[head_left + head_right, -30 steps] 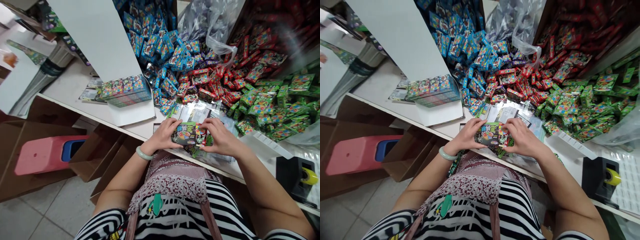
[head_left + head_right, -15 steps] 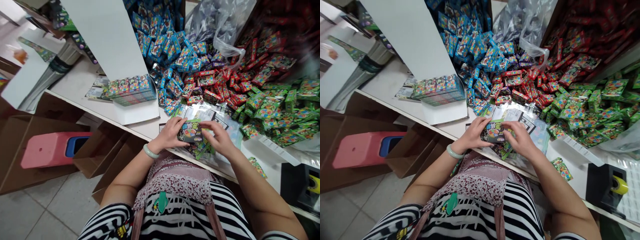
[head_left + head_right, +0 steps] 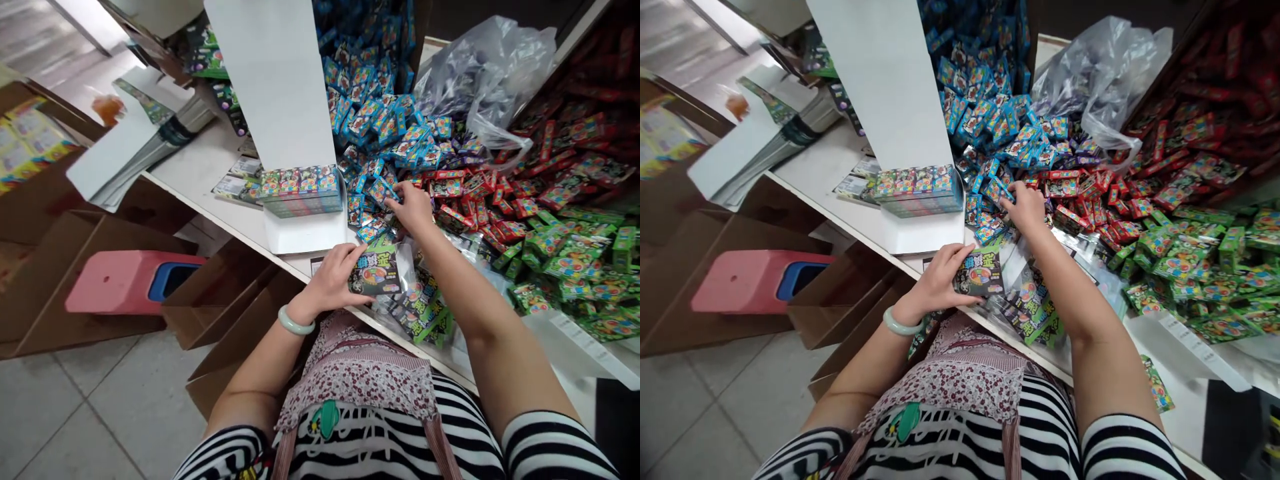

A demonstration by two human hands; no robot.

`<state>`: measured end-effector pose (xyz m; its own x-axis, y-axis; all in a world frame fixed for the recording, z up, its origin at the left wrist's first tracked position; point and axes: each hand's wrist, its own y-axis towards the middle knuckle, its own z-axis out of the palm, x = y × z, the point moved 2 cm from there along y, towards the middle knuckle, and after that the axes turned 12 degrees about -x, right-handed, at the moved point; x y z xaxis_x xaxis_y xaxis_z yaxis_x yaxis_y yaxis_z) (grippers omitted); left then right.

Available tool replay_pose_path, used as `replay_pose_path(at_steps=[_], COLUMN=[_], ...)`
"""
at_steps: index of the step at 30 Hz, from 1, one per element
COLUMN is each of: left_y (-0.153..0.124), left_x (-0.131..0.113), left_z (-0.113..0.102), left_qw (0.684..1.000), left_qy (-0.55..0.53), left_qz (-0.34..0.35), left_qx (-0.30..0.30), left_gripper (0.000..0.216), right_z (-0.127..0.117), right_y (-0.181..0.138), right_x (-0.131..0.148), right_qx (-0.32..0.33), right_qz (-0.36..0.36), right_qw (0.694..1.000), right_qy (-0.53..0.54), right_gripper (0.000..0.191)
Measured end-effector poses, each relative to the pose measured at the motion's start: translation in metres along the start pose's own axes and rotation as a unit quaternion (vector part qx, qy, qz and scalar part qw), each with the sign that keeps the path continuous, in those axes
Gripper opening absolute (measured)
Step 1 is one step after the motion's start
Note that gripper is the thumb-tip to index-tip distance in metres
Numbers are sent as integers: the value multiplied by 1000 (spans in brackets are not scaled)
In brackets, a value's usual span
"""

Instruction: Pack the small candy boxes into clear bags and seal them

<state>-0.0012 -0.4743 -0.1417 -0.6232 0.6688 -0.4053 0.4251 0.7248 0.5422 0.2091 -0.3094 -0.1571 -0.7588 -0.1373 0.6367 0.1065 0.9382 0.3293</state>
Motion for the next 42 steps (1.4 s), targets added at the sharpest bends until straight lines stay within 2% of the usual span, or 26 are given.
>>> replay_pose_path(at_steps=[2,4,7,9,12,14,17,23,26,28,31,33,35,39,41,42], left_y=[-2,-2,-1,-2,-4,-4,0,8,4,2,1,3,6,5,3,2], left_x=[6,10,14,16,19,19,13,-4,-3,0,0,-2,-3,2,4,4], left_z=[-3,-4,-3,-3,-1,3,8,-5,-11,-11,-8,-6,-5,-4,-3,-2], left_qw=[1000,1000,1000,1000,1000,1000,1000,990,974,947,877,839,814,779,784,795], left_qy=[1,-1,-8,-6,8,10,-8,-127,-202,-266,-365,-405,-428,-449,-444,-436], left_qz=[-6,-10,-18,-23,-27,-28,-30,-29,-85,-164,-295,-347,-374,-407,-405,-398], left_qx=[-2,-6,-7,-8,-9,-4,-4,-46,-57,-67,-99,-112,-124,-159,-160,-141], left_gripper=[111,109,108,108,109,109,108,113,122,125,125,127,129,128,123,118], right_z=[-11,-27,-62,-90,-127,-139,-135,-91,-78,-75,-74,-74,-73,-72,-72,-71], right_y=[-9,-25,-54,-74,-100,-110,-113,-104,-106,-107,-110,-111,-112,-115,-116,-117], right_x=[-7,-13,-21,-26,-33,-39,-48,-46,-43,-43,-42,-41,-41,-43,-42,-42], right_qx=[12,34,37,-14,-107,-121,-119,-36,-15,-9,-12,-12,-7,-3,0,1], right_qz=[75,136,145,101,-4,-50,-32,75,88,92,91,84,77,77,76,76], right_qw=[990,964,942,959,987,990,992,982,978,977,978,980,982,981,980,980], right_qy=[120,228,300,266,119,47,41,167,187,191,187,181,175,179,185,186], right_gripper=[29,31,36,35,25,21,21,32,34,33,31,29,28,30,30,30])
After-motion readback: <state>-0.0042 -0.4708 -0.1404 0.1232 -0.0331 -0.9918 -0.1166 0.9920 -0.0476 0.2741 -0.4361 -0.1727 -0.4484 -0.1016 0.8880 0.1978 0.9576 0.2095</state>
